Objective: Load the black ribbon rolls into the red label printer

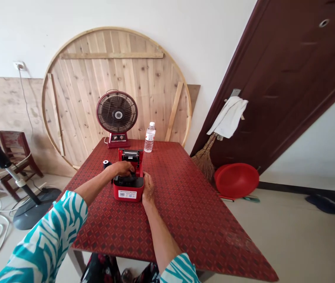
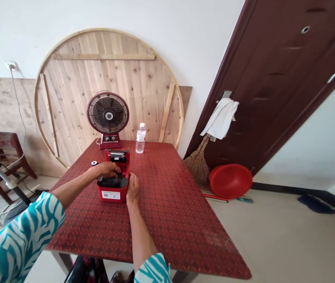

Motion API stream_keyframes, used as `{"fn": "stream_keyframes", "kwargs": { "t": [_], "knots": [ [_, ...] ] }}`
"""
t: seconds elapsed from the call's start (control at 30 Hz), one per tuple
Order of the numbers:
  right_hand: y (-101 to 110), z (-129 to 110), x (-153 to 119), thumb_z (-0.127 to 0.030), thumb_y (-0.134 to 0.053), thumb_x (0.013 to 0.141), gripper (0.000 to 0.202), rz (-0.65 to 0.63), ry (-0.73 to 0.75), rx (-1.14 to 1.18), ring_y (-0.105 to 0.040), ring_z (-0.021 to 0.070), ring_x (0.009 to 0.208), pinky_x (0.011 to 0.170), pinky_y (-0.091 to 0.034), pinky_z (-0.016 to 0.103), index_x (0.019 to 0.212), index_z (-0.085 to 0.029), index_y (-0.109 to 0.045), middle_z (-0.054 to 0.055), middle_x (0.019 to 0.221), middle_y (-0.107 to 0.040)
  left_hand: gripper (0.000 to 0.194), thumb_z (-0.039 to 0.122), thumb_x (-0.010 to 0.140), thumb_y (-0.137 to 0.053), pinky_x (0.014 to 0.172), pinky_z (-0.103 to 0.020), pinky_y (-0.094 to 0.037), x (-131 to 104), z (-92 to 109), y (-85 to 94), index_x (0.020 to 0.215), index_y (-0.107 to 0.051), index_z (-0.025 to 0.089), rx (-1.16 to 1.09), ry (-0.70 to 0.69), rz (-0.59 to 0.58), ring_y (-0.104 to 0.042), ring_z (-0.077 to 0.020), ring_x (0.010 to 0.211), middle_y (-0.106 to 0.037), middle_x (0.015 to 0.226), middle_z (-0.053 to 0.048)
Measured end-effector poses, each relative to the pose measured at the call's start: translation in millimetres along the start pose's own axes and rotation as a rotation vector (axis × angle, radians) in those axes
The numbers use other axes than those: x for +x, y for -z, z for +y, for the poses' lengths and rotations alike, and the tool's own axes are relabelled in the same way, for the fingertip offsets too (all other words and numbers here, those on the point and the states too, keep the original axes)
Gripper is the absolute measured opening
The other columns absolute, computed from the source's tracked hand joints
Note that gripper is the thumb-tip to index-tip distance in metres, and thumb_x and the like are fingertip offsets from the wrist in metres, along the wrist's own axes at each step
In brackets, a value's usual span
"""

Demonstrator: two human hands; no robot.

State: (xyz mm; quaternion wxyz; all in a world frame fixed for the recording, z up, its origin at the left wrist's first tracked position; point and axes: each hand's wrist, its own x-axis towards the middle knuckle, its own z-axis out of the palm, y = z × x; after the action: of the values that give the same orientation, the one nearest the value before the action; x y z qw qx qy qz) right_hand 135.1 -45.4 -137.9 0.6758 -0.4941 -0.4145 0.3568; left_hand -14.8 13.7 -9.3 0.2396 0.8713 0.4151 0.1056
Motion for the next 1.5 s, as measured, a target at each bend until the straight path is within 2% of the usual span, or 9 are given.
{"fn": "stream_keyframes", "kwargs": {
  "t": [0.2, 0.47, 0.6, 0.77, 0.87, 1.03, 1.13, 1.3, 1.5],
  "knots": [
    [-2, 2, 1, -0.059, -0.046, 0.083, 0.049, 0.027, 0.021, 0.012, -0.062, 0.0205, 0.102, 0.094, -0.045, 0.034, 0.104, -0.023, -0.07, 0.005, 0.106, -0.072, 0.021, 0.01, 0.055, -0.069, 0.059, -0.024, -0.038, 8, -6, -4.8, 0.067, -0.074, 0.026, 0.054, 0.043, -0.001, -0.062, -0.0204, 0.067, -0.071, 0.065, -0.001],
    [0, 3, 1, -0.059, -0.046, 0.084, 0.049, 0.009, 0.004, 0.014, -0.062, 0.0205, 0.102, 0.092, -0.046, 0.034, 0.106, -0.023, -0.07, 0.005, 0.108, -0.072, 0.028, 0.009, 0.057, -0.071, 0.069, -0.025, -0.045, 5, -3, -5.6, 0.078, -0.077, 0.026, 0.056, 0.011, 0.028, -0.067, -0.0232, 0.084, -0.076, 0.083, -0.002],
    [1, 2, 0, -0.06, -0.046, 0.084, 0.049, 0.0, 0.012, 0.002, -0.062, 0.0202, 0.101, 0.092, -0.045, 0.034, 0.106, -0.023, -0.07, 0.005, 0.108, -0.072, 0.035, 0.008, 0.062, -0.071, 0.08, -0.026, -0.046, -10, 6, 3.5, 0.091, -0.077, 0.028, 0.056, -0.025, 0.138, -0.067, -0.0246, 0.097, -0.077, 0.098, -0.002],
    [1, 5, 1, -0.062, -0.049, 0.081, 0.051, 0.006, 0.002, 0.044, -0.062, 0.0206, 0.099, 0.088, -0.047, 0.034, 0.105, -0.022, -0.069, 0.006, 0.106, -0.072, 0.038, 0.015, 0.069, -0.072, 0.086, -0.03, -0.048, -45, 9, 18.6, 0.105, -0.075, 0.027, -0.185, -0.144, 0.363, -0.066, -0.0234, 0.097, -0.075, 0.104, -0.004],
    [1, 5, 1, -0.061, -0.049, 0.081, 0.051, 0.0, 0.001, 0.043, -0.062, 0.0204, 0.098, 0.086, -0.047, 0.033, 0.106, -0.022, -0.069, 0.005, 0.105, -0.072, 0.048, 0.029, 0.075, -0.071, 0.083, -0.032, -0.05, -74, -10, 26.1, 0.122, -0.067, 0.022, -0.401, -0.089, 0.556, -0.067, -0.0222, 0.092, -0.074, 0.104, -0.007],
    [4, 2, 0, -0.061, -0.048, 0.081, 0.051, -0.001, -0.034, 0.019, -0.063, 0.0215, 0.099, 0.087, -0.046, 0.034, 0.107, -0.022, -0.068, 0.006, 0.107, -0.073, 0.06, 0.046, 0.063, -0.081, 0.071, -0.031, -0.051, -108, -68, 14.9, 0.114, -0.066, 0.016, -0.719, 0.119, 0.775, -0.066, -0.0208, 0.08, -0.072, 0.089, -0.007],
    [5, 1, 1, -0.06, -0.048, 0.081, 0.05, 0.009, -0.055, -0.01, -0.062, 0.0225, 0.1, 0.089, -0.045, 0.035, 0.106, -0.022, -0.069, 0.007, 0.109, -0.072, 0.062, 0.045, 0.055, -0.084, 0.068, -0.03, -0.051, -110, -92, -3.6, 0.105, -0.065, 0.015, -0.824, 0.179, 0.807, -0.065, -0.0188, 0.074, -0.071, 0.084, -0.005],
    [5, 2, 1, -0.06, -0.048, 0.08, 0.05, 0.01, -0.063, -0.019, -0.063, 0.0225, 0.1, 0.088, -0.045, 0.034, 0.105, -0.022, -0.07, 0.006, 0.108, -0.073, 0.05, 0.04, 0.06, -0.079, 0.078, -0.034, -0.053, -101, -102, -28.5, 0.101, -0.064, 0.015, -0.771, 0.199, 0.732, -0.068, -0.021, 0.083, -0.072, 0.087, -0.005],
    [6, 2, 1, -0.059, -0.049, 0.081, 0.049, 0.009, -0.074, -0.006, -0.063, 0.0227, 0.099, 0.085, -0.046, 0.033, 0.106, -0.023, -0.07, 0.006, 0.108, -0.073, 0.061, 0.058, 0.068, -0.073, 0.084, -0.038, -0.055, -99, -117, -40.9, 0.111, -0.064, 0.017, -0.741, 0.243, 0.736, -0.069, -0.0264, 0.096, -0.073, 0.105, -0.009]
  ]
}}
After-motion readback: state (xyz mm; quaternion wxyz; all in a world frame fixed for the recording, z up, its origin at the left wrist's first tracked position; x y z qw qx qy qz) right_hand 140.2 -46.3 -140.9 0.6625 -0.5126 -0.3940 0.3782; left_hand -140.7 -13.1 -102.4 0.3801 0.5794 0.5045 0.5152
